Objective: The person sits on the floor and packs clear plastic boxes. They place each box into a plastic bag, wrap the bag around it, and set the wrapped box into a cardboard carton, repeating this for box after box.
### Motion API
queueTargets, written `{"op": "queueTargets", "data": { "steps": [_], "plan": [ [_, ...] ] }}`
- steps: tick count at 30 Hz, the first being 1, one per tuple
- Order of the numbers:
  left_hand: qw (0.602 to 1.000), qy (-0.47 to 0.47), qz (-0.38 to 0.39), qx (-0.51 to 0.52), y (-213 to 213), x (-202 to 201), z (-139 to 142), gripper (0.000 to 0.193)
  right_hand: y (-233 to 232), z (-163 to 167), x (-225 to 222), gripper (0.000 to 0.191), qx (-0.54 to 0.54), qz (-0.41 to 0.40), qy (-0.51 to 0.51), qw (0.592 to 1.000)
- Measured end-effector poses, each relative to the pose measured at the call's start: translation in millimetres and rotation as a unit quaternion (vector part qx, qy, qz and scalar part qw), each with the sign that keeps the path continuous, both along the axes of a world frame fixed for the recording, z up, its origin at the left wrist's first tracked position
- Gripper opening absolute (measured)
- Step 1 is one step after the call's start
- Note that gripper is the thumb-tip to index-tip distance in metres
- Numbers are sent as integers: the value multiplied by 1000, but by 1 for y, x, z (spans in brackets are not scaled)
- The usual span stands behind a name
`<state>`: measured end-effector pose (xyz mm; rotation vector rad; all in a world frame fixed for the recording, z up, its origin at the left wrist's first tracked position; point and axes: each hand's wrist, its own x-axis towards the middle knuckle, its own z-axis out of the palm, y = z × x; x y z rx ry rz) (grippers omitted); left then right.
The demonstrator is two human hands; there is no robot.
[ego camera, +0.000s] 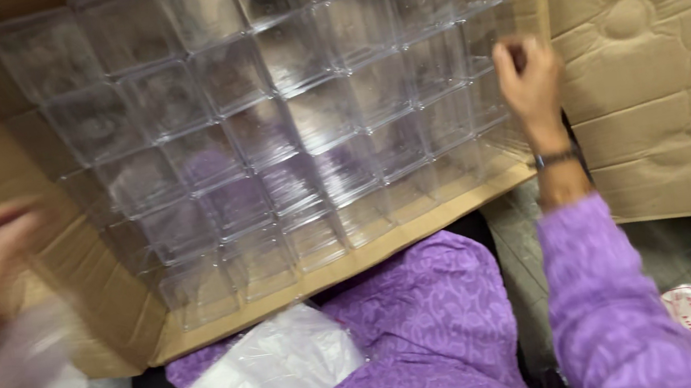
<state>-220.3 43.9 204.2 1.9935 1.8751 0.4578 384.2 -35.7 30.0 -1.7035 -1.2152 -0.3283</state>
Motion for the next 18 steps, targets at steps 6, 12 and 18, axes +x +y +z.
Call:
{"op": "queueTargets", "data": {
  "steps": [6, 12, 18],
  "plan": [
    [924, -210, -278, 157, 118, 246, -102, 40, 86, 32, 39, 56, 3, -50, -88, 995],
    [969, -136, -169, 117, 160, 347, -148, 60, 117, 42, 30, 72, -39, -73, -44, 996],
    [964, -157, -156, 147, 165, 351, -153, 60, 125, 36, 57, 76, 0, 43, -5, 999]
  ]
}}
